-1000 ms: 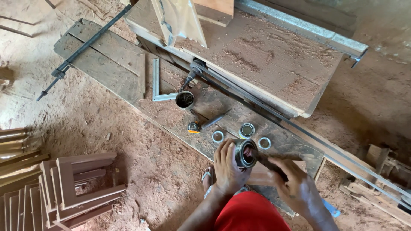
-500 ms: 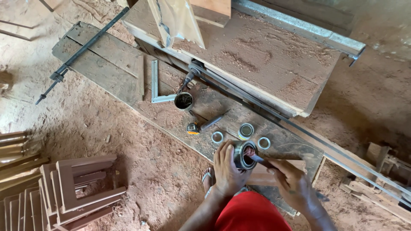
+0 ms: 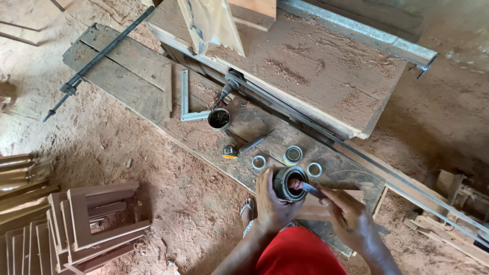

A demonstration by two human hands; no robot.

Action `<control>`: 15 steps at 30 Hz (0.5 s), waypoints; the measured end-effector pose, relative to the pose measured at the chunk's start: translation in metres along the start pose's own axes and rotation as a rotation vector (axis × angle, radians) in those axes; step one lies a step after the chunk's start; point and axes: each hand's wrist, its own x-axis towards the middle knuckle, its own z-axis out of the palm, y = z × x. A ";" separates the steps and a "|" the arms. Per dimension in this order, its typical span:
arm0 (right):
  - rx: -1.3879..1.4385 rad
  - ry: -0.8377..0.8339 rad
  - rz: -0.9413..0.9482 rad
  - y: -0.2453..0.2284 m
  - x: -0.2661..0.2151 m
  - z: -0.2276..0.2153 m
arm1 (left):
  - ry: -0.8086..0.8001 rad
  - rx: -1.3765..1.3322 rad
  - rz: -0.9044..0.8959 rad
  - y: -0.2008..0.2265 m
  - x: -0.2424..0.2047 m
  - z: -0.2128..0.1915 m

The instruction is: Applying paint or stain to a wooden board using a brush.

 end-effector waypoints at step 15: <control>0.183 -0.011 0.028 0.005 -0.001 0.006 | 0.040 0.141 0.058 0.000 0.000 0.006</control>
